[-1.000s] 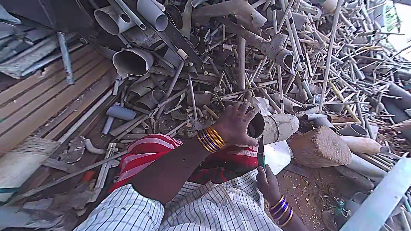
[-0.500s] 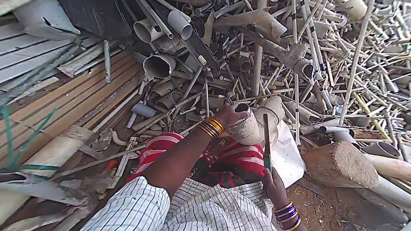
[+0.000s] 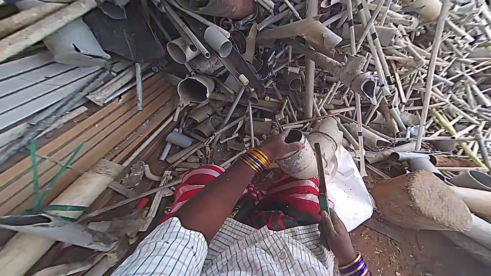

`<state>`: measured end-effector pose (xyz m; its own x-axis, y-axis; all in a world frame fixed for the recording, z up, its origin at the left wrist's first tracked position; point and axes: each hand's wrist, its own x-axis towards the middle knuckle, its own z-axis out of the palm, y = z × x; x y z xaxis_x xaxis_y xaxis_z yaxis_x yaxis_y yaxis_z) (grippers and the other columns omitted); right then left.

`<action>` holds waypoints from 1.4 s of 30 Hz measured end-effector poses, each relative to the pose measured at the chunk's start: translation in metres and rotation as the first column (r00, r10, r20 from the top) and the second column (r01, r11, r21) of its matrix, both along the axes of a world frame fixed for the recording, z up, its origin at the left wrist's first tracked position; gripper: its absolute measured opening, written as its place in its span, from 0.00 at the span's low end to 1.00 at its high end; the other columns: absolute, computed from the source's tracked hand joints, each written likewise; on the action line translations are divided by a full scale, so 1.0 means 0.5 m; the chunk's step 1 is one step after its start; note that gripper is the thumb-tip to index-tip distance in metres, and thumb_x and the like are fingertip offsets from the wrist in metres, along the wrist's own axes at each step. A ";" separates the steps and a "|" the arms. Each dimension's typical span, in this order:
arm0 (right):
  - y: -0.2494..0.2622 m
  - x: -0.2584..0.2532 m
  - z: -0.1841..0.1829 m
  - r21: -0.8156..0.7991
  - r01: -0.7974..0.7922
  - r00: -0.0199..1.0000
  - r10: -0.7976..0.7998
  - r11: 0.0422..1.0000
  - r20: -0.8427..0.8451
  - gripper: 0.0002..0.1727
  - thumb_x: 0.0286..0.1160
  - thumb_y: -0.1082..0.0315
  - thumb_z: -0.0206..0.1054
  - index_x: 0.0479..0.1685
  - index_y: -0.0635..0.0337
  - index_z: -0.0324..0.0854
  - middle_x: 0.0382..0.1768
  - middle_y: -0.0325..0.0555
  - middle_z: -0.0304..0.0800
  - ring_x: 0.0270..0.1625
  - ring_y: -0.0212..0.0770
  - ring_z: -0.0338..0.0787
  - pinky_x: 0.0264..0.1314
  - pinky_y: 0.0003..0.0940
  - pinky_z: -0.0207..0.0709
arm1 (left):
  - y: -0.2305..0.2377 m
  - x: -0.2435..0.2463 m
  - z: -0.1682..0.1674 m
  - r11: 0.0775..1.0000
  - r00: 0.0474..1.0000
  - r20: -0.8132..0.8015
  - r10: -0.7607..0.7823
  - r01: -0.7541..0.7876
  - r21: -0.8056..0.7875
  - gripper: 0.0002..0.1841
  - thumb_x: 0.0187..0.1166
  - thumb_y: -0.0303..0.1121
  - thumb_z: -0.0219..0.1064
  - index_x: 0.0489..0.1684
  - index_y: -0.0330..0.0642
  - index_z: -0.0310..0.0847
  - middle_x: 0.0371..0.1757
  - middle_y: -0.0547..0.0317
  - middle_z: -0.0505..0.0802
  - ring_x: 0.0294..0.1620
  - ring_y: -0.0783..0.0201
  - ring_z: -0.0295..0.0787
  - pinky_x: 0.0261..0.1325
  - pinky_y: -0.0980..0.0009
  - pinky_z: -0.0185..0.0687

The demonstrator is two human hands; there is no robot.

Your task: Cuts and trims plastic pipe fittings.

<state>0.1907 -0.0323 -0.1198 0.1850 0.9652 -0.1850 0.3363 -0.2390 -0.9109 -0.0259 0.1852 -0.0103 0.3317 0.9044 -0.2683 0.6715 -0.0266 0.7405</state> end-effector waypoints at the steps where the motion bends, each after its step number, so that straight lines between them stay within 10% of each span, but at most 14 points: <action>1: -0.006 -0.007 -0.001 -0.005 -0.025 0.999 0.025 1.000 0.027 0.24 0.87 0.53 0.46 0.52 0.67 0.76 0.17 0.31 0.71 0.15 0.26 0.72 0.21 0.26 0.71 | 0.003 -0.002 0.003 0.999 0.999 -0.026 -0.040 0.040 0.006 0.50 0.76 0.61 0.70 0.95 0.42 0.51 0.85 0.25 0.65 0.83 0.30 0.65 0.79 0.34 0.64; 8: -0.021 0.000 -0.009 0.011 0.012 0.989 -0.014 1.000 0.145 0.27 0.86 0.51 0.47 0.54 0.71 0.76 0.16 0.35 0.73 0.15 0.30 0.72 0.20 0.31 0.71 | -0.026 0.004 0.029 0.967 0.973 -0.073 -0.221 0.228 0.114 0.64 0.51 0.53 0.89 0.89 0.32 0.51 0.90 0.35 0.61 0.91 0.40 0.53 0.89 0.47 0.52; 13: -0.028 0.008 0.007 0.027 0.036 0.964 -0.042 0.999 0.264 0.27 0.84 0.51 0.52 0.54 0.72 0.78 0.19 0.43 0.77 0.18 0.38 0.78 0.24 0.39 0.75 | -0.046 0.014 0.034 0.960 0.972 -0.026 -0.232 0.233 0.156 0.64 0.47 0.47 0.92 0.88 0.30 0.54 0.83 0.34 0.71 0.83 0.45 0.69 0.84 0.51 0.64; 20: -0.025 -0.030 0.094 0.445 0.053 0.903 -0.233 0.894 0.362 0.36 0.79 0.61 0.53 0.82 0.79 0.63 0.31 0.52 0.90 0.18 0.38 0.82 0.23 0.38 0.80 | -0.092 0.031 0.024 0.949 0.972 -0.150 -0.179 0.211 0.235 0.74 0.40 0.53 0.93 0.94 0.35 0.43 0.84 0.32 0.67 0.86 0.38 0.61 0.86 0.46 0.60; 26: -0.019 -0.044 0.155 0.654 -0.036 0.804 -0.367 0.756 0.468 0.33 0.82 0.63 0.53 0.80 0.81 0.66 0.34 0.56 0.93 0.23 0.38 0.87 0.27 0.32 0.82 | -0.126 0.024 -0.005 0.941 0.991 -0.009 -0.131 0.127 0.314 0.73 0.36 0.49 0.92 0.90 0.27 0.46 0.88 0.26 0.59 0.90 0.40 0.57 0.89 0.55 0.57; 32: -0.024 -0.065 0.134 0.480 -0.089 0.764 -0.250 0.873 0.595 0.32 0.77 0.66 0.53 0.82 0.71 0.71 0.29 0.57 0.92 0.22 0.56 0.90 0.24 0.53 0.83 | -0.157 0.027 -0.043 0.857 0.984 0.062 -0.166 0.113 0.503 0.73 0.29 0.48 0.92 0.86 0.20 0.50 0.82 0.21 0.68 0.84 0.39 0.68 0.84 0.55 0.67; 39: -0.040 -0.046 0.147 0.687 -0.038 0.746 -0.437 0.726 0.503 0.30 0.84 0.63 0.51 0.79 0.75 0.71 0.30 0.56 0.92 0.23 0.45 0.87 0.24 0.36 0.80 | -0.166 0.017 -0.067 0.813 0.984 0.086 -0.156 0.078 0.577 0.74 0.29 0.51 0.90 0.84 0.17 0.51 0.81 0.18 0.68 0.83 0.36 0.68 0.83 0.53 0.67; 42: -0.047 -0.051 0.133 0.544 -0.073 0.743 -0.318 0.836 0.589 0.31 0.80 0.64 0.52 0.81 0.71 0.72 0.28 0.56 0.91 0.20 0.52 0.88 0.21 0.45 0.81 | -0.166 0.013 -0.074 0.800 0.984 0.086 -0.155 0.074 0.596 0.74 0.29 0.52 0.90 0.84 0.15 0.51 0.81 0.16 0.67 0.84 0.33 0.66 0.84 0.52 0.65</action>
